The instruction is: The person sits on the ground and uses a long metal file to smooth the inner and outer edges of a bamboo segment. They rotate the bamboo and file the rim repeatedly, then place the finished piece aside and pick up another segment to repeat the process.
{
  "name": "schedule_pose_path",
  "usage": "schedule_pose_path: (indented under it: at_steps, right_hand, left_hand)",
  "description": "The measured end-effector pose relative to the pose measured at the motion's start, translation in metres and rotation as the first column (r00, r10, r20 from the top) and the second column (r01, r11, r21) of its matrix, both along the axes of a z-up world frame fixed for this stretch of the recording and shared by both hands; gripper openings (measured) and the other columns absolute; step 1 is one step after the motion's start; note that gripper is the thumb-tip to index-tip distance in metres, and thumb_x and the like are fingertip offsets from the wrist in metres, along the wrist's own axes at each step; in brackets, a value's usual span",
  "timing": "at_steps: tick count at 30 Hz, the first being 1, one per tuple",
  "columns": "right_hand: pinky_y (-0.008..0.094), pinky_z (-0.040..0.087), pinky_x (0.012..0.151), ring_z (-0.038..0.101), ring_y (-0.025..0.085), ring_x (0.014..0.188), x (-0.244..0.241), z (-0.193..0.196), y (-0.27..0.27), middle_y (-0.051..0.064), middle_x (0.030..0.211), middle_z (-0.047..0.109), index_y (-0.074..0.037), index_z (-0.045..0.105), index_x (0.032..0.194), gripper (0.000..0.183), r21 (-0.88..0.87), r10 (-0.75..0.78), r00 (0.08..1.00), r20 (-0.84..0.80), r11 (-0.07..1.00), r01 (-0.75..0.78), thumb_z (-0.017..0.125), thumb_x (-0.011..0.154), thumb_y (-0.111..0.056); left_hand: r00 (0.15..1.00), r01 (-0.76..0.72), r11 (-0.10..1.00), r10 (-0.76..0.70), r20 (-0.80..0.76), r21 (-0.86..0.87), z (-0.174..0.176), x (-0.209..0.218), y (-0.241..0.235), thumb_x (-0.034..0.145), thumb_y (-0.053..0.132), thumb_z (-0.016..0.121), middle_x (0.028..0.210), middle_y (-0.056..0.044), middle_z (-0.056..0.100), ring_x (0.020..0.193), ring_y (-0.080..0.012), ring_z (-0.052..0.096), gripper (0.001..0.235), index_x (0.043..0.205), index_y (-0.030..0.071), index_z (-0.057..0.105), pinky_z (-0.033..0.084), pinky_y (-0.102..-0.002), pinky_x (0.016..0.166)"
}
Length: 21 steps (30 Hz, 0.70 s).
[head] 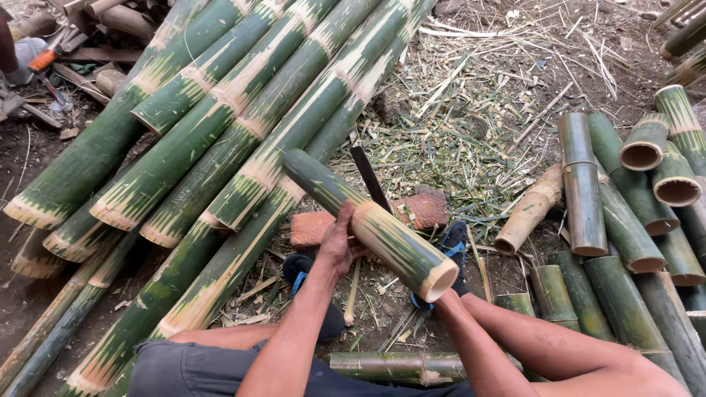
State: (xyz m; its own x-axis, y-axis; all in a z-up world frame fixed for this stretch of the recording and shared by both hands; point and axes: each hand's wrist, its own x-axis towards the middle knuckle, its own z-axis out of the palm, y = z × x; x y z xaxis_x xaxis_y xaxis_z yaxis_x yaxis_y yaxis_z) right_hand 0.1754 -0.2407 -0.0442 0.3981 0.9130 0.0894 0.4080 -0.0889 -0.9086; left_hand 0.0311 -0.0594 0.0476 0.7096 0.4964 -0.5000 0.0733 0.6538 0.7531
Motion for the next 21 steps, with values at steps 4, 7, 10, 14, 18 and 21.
schedule_pose_path:
  at_steps: [4,7,10,14,18,21]
  right_hand:
    - [0.050,0.054,0.083,0.070,0.045,0.097,-0.001,0.039,0.004,0.027,0.103,0.072,-0.011,0.046,0.141,0.052,-0.053,-0.074,0.996,0.050,0.996,0.076,0.063,0.094,-0.025]
    - [0.050,0.054,0.082,0.071,0.045,0.095,-0.009,0.068,0.000,0.027,0.100,0.073,-0.013,0.044,0.143,0.054,-0.185,-0.142,0.985,0.102,0.970,0.159,0.064,0.094,-0.025]
    - [0.051,0.053,0.081,0.071,0.045,0.094,-0.019,0.091,-0.002,0.027,0.098,0.073,-0.014,0.042,0.145,0.057,-0.462,-0.208,0.967,0.147,0.850,0.253,0.065,0.094,-0.025]
    - [0.052,0.053,0.079,0.071,0.046,0.091,-0.027,0.100,0.000,0.028,0.096,0.073,-0.015,0.040,0.148,0.061,-0.413,-0.251,0.946,0.207,0.854,0.317,0.066,0.094,-0.025]
    - [0.056,0.052,0.081,0.068,0.049,0.095,-0.029,0.099,0.009,0.029,0.097,0.072,-0.017,0.041,0.148,0.057,-0.347,-0.242,0.939,0.244,0.882,0.318,0.063,0.095,-0.022]
    - [0.057,0.050,0.081,0.066,0.051,0.095,-0.034,0.097,0.013,0.029,0.098,0.070,-0.017,0.040,0.149,0.058,-0.348,-0.210,0.936,0.283,0.887,0.304,0.062,0.094,-0.020]
  left_hand:
    - [0.999,-0.024,0.969,0.029,0.019,-0.244,0.007,0.007,-0.026,0.063,0.086,0.066,0.113,-0.007,0.069,0.106,-0.0214,0.069,0.100,0.126,0.007,0.062,0.060,-0.038,0.087]
    - [0.987,0.013,0.895,0.060,0.148,-0.445,-0.001,0.004,-0.039,0.079,0.084,0.063,0.100,-0.008,0.071,0.090,-0.0193,0.071,0.091,0.121,0.003,0.064,0.061,-0.032,0.072]
    - [0.978,0.073,0.915,0.013,0.210,-0.396,-0.009,-0.005,-0.040,0.086,0.086,0.055,0.078,-0.009,0.071,0.065,-0.0197,0.068,0.089,0.107,0.000,0.064,0.062,-0.030,0.053]
    - [0.989,0.037,0.845,0.046,-0.141,0.534,0.005,-0.019,-0.024,0.091,0.062,0.058,0.083,-0.004,0.075,0.075,-0.0191,0.075,0.061,0.104,0.003,0.062,0.063,-0.036,0.066]
    - [0.977,-0.164,-0.192,0.102,0.186,0.968,0.036,-0.022,-0.022,0.073,0.052,0.080,0.118,-0.025,0.056,0.108,-0.0345,0.062,0.096,0.135,-0.010,0.042,0.056,-0.044,0.094]
    - [0.989,-0.132,0.330,-0.014,0.145,0.935,0.047,-0.019,-0.033,0.076,0.038,0.088,0.132,-0.011,0.062,0.121,-0.0265,0.063,0.086,0.142,0.005,0.044,0.056,-0.042,0.100]
